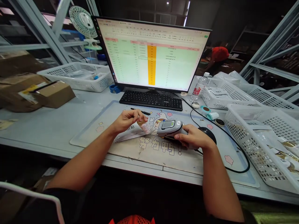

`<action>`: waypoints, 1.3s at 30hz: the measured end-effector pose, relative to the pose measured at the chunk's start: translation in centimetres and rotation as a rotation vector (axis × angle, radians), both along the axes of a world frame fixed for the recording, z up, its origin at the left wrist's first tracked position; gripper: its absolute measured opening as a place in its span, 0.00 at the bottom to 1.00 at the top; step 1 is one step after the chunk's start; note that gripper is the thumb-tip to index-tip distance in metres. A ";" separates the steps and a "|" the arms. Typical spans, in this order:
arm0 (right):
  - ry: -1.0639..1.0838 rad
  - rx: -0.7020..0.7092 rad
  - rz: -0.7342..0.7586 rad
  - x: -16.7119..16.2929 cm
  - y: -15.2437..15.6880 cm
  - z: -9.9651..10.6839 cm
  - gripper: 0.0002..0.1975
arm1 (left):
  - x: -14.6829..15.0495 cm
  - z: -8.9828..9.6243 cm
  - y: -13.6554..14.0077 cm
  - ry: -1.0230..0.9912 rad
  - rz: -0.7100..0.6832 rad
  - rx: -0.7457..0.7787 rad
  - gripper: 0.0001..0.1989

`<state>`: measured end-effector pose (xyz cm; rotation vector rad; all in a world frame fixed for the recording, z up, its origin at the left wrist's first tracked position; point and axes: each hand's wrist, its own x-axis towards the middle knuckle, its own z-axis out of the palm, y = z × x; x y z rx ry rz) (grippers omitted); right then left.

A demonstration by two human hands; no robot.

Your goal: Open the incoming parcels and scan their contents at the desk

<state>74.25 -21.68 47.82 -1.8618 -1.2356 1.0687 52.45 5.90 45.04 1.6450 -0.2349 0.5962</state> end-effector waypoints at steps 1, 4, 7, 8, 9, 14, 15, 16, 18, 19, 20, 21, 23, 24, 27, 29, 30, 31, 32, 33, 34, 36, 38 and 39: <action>-0.008 -0.001 -0.004 0.0 0.0 0.0 0.29 | -0.1 0.1 0.1 -0.003 0.000 -0.001 0.17; -0.046 -0.021 -0.056 -0.1 0.3 0.1 0.28 | -0.6 0.4 1.1 -0.007 0.122 0.070 0.12; -0.100 -0.033 -0.110 -0.3 0.6 -0.1 0.26 | -1.4 0.2 3.6 0.039 0.495 0.273 0.06; -0.116 -0.038 -0.118 -0.4 0.8 -0.2 0.25 | -1.6 0.0 4.7 0.090 0.630 0.342 0.07; -0.130 -0.043 -0.121 -0.4 0.9 -0.3 0.24 | -1.8 -0.3 5.7 0.157 0.744 0.399 0.09; -0.159 -0.053 -0.101 -0.8 1.7 -0.4 0.25 | -2.4 -0.8 8.4 0.390 0.899 0.533 0.11; -0.169 -0.053 -0.104 -0.9 1.8 -0.1 0.25 | -2.5 -0.5 8.0 0.347 0.899 0.575 0.10; -0.181 -0.050 -0.107 -0.9 2.0 0.4 0.25 | -2.6 0.0 7.3 0.281 0.899 0.631 0.10; -0.211 -0.033 -0.107 -1.1 2.4 1.7 0.24 | -3.1 0.6 5.0 0.168 0.867 0.761 0.13; -0.222 -0.028 -0.106 -1.2 2.5 2.5 0.24 | -3.5 0.5 3.6 0.167 0.823 0.824 0.15; -0.230 -0.029 -0.103 -1.3 2.7 3.3 0.24 | -3.9 0.1 2.1 0.218 0.759 0.882 0.17; -0.240 -0.033 -0.097 -1.5 2.8 4.1 0.24 | -4.3 -0.5 0.6 0.328 0.693 0.931 0.19; -0.265 -0.031 -0.084 -2.0 3.1 5.3 0.25 | -5.3 -2.5 -2.0 0.617 0.647 1.015 0.23; -0.273 -0.021 -0.076 -2.3 3.2 5.6 0.25 | -5.8 -3.5 -3.1 0.734 0.656 1.056 0.23; -0.307 0.042 -0.044 -3.0 3.4 5.4 0.25 | -7.9 -4.9 -5.1 0.889 0.676 1.190 0.29; -0.348 0.085 -0.031 -3.1 3.4 4.7 0.25 | -9.3 -3.9 -5.7 0.915 0.658 1.202 0.31; -0.372 0.104 -0.025 -3.1 3.3 4.2 0.24 | -9.8 -3.0 -5.7 0.908 0.655 1.165 0.28; -0.390 0.117 -0.024 -3.0 3.1 3.8 0.24 | -10.1 -1.9 -5.6 0.876 0.660 1.101 0.25; -0.399 0.122 -0.030 -2.8 3.0 3.5 0.24 | -10.1 -0.7 -5.3 0.824 0.675 1.017 0.21; -0.402 0.120 -0.042 -2.6 2.7 3.2 0.23 | -9.7 0.3 -4.9 0.756 0.686 0.922 0.19; -0.400 0.114 -0.062 -2.4 2.5 3.0 0.23 | -8.9 1.2 -4.4 0.688 0.688 0.824 0.18; -0.386 0.089 -0.113 -1.9 2.0 2.8 0.22 | -6.4 2.0 -2.9 0.596 0.631 0.651 0.17; -0.364 0.049 -0.157 -1.6 1.6 2.7 0.23 | -3.4 1.4 -1.5 0.599 0.540 0.531 0.18; -0.355 0.022 -0.168 -1.5 1.5 2.7 0.24 | -2.0 0.6 -1.0 0.608 0.510 0.496 0.18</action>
